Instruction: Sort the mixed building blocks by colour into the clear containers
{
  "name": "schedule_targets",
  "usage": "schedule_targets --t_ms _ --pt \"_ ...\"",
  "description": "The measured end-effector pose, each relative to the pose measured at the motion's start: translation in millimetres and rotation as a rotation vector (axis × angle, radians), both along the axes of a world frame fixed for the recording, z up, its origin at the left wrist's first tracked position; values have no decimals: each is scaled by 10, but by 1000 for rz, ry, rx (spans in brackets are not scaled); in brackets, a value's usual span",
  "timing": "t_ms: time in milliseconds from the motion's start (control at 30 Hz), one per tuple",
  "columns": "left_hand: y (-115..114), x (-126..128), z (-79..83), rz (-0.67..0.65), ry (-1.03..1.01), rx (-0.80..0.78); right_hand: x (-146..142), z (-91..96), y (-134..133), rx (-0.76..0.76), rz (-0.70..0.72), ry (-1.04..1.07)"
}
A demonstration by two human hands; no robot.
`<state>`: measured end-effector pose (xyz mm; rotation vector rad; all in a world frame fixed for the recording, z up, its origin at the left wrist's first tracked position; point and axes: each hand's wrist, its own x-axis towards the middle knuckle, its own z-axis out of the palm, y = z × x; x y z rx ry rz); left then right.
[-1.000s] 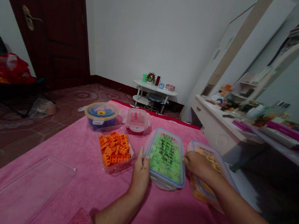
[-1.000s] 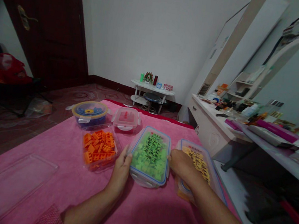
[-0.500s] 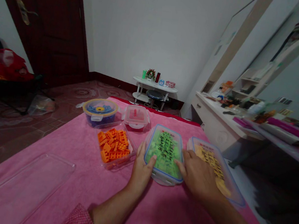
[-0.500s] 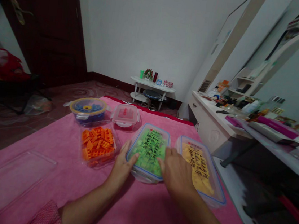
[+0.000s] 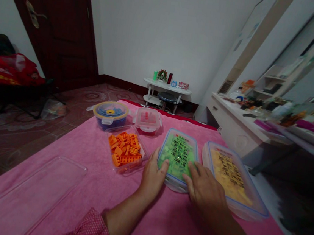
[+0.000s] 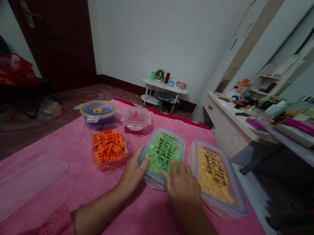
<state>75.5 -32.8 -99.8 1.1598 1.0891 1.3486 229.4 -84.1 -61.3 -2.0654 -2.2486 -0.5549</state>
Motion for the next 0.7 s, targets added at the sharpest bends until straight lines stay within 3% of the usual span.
schedule_targets --t_ms 100,300,433,533,600,700 --pt "-1 9 -46 18 142 110 -32 -7 -26 -6 4 21" --pt "-62 -13 0 36 212 127 -34 -22 -47 14 16 22" --pt "-43 -45 34 23 232 121 -35 -80 -58 123 147 17" --pt "-32 -40 28 1 227 88 -83 -163 -74 88 246 34" --pt "-111 -65 47 -16 207 53 -112 -206 -77 63 245 37" --pt "-421 -257 185 -102 225 -9 -109 -232 -61 44 239 37"
